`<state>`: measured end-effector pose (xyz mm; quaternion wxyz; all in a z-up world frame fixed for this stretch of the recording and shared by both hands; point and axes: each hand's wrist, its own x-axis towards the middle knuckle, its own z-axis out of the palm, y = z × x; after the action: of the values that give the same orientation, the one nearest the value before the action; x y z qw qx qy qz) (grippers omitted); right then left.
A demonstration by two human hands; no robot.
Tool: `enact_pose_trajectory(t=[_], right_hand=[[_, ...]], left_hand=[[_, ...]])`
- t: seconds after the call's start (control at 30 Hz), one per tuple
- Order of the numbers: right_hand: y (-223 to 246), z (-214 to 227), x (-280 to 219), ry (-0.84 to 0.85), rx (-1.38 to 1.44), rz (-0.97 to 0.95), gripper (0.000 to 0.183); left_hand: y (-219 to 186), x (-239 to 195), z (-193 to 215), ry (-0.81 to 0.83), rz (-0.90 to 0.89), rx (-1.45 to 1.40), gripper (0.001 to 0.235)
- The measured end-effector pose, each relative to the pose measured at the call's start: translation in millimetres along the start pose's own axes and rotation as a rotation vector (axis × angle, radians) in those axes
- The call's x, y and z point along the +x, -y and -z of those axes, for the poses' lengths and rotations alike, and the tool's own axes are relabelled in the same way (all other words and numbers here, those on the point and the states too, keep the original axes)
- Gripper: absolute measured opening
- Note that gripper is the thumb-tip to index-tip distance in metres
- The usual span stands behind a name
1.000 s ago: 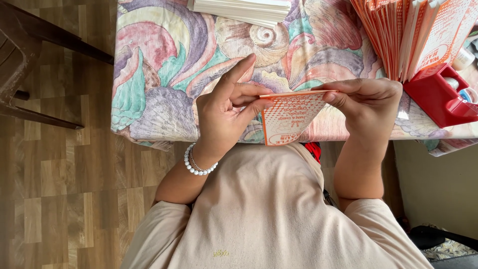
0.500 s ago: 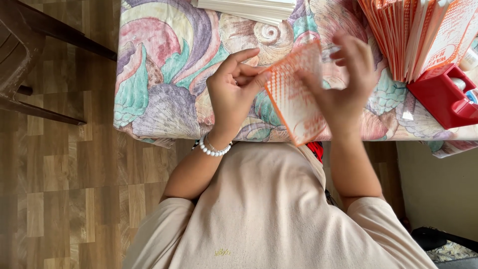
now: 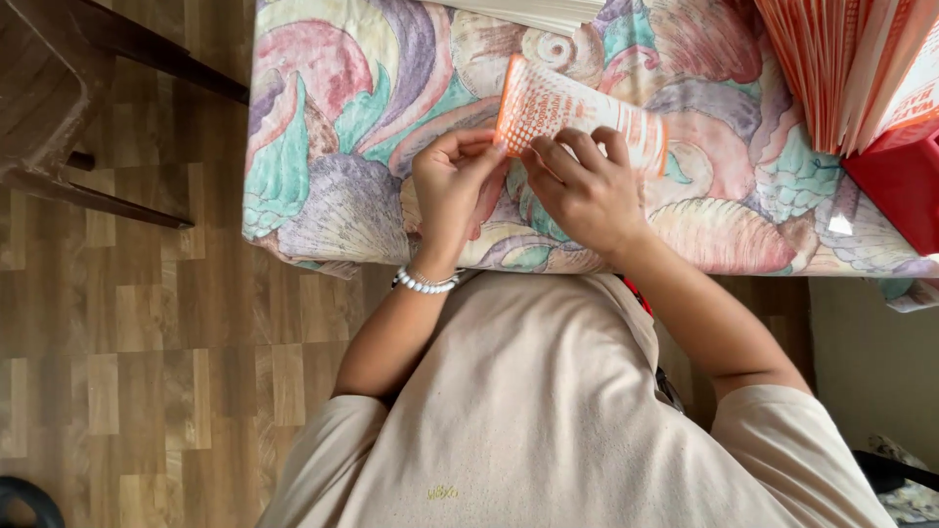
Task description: Folding flat paper bag templates into finished bags and stacking them.
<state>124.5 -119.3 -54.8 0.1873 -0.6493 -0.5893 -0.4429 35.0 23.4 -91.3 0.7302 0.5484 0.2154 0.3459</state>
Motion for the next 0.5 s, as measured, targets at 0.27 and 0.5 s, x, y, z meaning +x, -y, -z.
enact_pose_trajectory(t=[0.27, 0.5], right_hand=[[-25.6, 4.7, -22.3, 0.383, 0.305, 0.056, 0.009], [-31.3, -6.1, -40.2, 0.473, 0.478, -0.089, 0.014]], left_hand=[[-15.5, 32.8, 24.2, 0.734, -0.591, 1.266, 0.047], [6.1, 52.4, 29.6, 0.989, -0.701, 1.433, 0.056]])
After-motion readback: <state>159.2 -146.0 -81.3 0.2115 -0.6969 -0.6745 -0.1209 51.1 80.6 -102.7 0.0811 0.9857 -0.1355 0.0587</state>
